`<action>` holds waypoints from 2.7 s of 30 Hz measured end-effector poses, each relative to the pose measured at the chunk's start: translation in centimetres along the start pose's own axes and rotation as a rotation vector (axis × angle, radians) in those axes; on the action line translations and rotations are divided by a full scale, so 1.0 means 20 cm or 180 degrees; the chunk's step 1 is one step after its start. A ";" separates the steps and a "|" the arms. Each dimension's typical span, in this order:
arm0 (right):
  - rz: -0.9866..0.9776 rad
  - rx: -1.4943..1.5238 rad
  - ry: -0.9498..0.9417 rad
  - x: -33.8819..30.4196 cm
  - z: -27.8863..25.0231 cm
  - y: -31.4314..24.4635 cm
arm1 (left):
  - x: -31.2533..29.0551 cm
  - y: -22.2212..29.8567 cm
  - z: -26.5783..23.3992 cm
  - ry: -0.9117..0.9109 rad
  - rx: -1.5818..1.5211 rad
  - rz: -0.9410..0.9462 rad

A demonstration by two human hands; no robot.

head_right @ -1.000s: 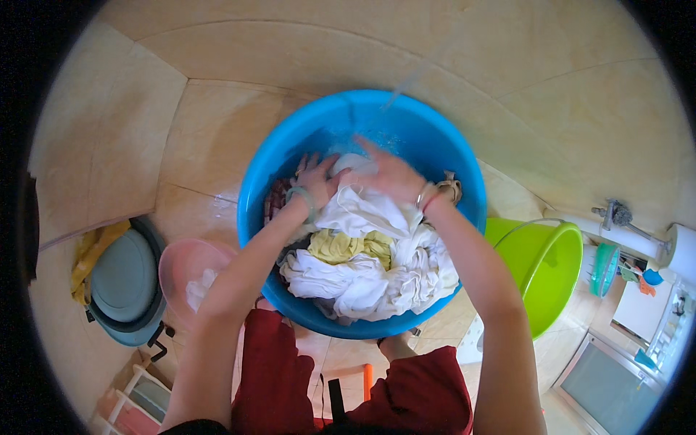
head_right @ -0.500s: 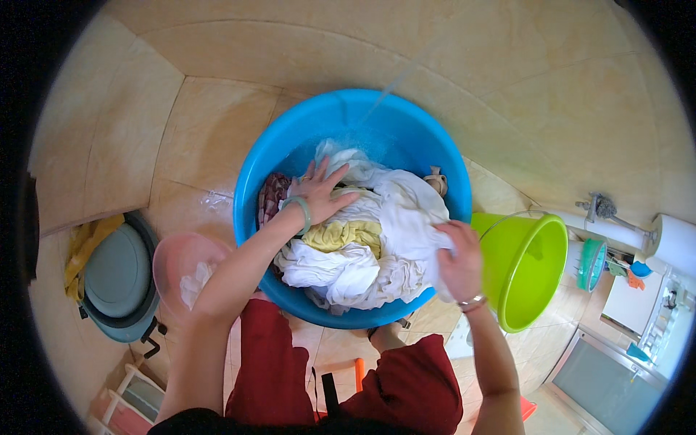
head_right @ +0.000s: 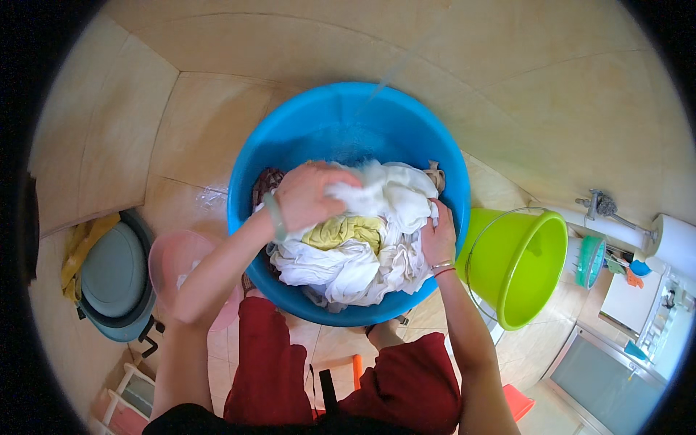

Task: The person washes a load of mixed-color clothes by hand in a blue basin filled with soapy water. They repeatedly submerge, agitate, and wring out individual items, including white, yellow, and plaid fabrics, before transferring them to a green bucket.

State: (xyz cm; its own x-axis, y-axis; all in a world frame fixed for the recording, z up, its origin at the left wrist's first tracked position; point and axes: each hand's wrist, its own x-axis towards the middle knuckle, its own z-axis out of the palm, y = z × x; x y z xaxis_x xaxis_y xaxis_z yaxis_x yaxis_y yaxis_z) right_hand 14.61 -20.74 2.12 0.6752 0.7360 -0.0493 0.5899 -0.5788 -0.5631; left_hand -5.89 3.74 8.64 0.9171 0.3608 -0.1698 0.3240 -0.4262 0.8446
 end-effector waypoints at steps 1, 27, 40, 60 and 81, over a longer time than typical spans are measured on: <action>0.0029 -0.0017 -0.0030 0.01 -0.01 0.00 | -0.05 0.08 -0.06 -0.0175 -0.0051 0.0107; -0.1885 0.2001 -0.0285 0.53 -0.28 -0.69 | 0.33 -0.28 0.15 0.0285 -0.3053 -0.1021; -0.0179 0.0541 -0.1290 0.68 0.16 -0.27 | 0.22 -0.28 -0.13 0.0853 0.1108 -0.1261; -0.0470 -0.2382 -0.1771 0.78 0.80 -0.24 | 0.53 -0.70 0.39 -0.0179 0.1298 -0.1408; -0.2305 0.0007 -0.0178 0.15 0.22 -1.02 | 0.40 -0.48 0.36 0.0887 -0.4909 0.0886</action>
State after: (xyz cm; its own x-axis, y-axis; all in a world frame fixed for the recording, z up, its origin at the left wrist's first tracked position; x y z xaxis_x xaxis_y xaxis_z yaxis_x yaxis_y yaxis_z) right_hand 2.73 -5.21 9.84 0.0917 0.9512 0.2945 0.8794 0.0614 -0.4721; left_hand 0.06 4.73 -4.45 0.7794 0.6263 0.0191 -0.5337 0.6476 0.5439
